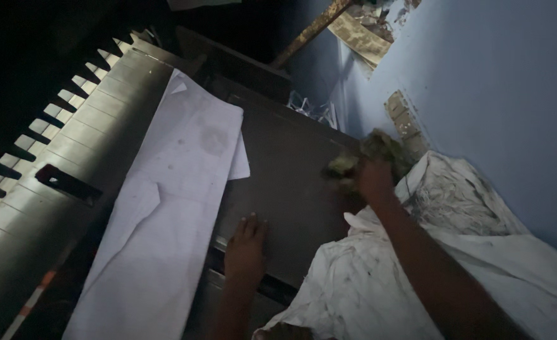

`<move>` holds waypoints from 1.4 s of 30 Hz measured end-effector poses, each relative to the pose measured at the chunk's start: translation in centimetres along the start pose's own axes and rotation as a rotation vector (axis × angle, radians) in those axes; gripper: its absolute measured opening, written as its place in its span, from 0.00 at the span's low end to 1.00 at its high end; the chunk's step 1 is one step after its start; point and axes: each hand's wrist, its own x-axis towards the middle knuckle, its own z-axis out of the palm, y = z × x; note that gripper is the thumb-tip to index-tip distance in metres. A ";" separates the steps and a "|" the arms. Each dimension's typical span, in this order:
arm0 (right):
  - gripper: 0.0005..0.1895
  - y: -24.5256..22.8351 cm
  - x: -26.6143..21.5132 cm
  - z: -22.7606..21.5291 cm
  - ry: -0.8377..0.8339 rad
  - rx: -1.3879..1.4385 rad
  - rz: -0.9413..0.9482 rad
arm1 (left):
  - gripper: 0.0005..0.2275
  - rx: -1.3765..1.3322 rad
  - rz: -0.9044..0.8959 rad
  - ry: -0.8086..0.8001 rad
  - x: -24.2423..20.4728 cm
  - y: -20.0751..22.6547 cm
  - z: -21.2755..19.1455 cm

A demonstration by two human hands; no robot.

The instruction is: The person cleans the metal surface of a shredding machine using a cloth. They wipe the flat area and the serrated edge, then place a white sheet on the surface and continue wiping around it.

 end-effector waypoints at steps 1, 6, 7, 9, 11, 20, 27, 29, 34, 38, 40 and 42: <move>0.26 0.3 0.5 -0.2 -0.021 0.022 -0.002 | 0.32 0.003 0.001 -0.005 -0.1 0.1 -0.4; 0.16 0.1 1.1 -2.6 0.123 0.027 -0.036 | 0.30 0.045 -0.049 -0.086 0.4 0.4 -0.7; 0.16 -0.1 1.2 -3.0 0.189 0.070 -0.068 | 0.30 0.035 -0.032 -0.066 0.6 0.1 -0.5; 0.27 -0.1 2.3 -3.9 0.207 0.042 0.017 | 0.29 0.015 -0.001 -0.030 0.5 -0.6 0.7; 0.27 -0.6 2.7 -5.0 0.159 -0.052 0.044 | 0.28 0.001 0.030 0.029 1.0 -1.5 2.7; 0.31 -7.4 -2.0 -11.9 0.193 0.148 0.005 | 0.19 -0.260 0.212 0.261 2.3 -4.4 5.4; 0.27 -8.9 -4.7 -7.7 0.295 0.080 0.075 | 0.16 -0.289 -0.253 -0.461 1.7 -1.3 -8.4; 0.28 -9.0 -4.9 -7.2 0.318 0.059 0.093 | 0.16 -0.264 -0.098 -0.192 0.9 -1.9 -10.1; 0.19 -9.1 -5.2 -6.2 0.189 0.135 0.199 | 0.15 -0.271 -0.209 -0.132 2.3 -4.0 -13.4; 0.23 -9.0 -5.5 -5.9 0.381 0.140 0.089 | 0.16 -0.213 0.036 0.115 5.3 -8.8 -15.4; 0.31 -9.7 -5.8 -6.4 0.499 0.090 0.028 | 0.15 -0.181 0.135 0.184 6.4 -10.4 -15.8; 0.24 -10.0 -5.9 -7.6 0.272 0.062 0.135 | 0.15 -0.144 0.140 0.178 8.1 -10.6 -16.9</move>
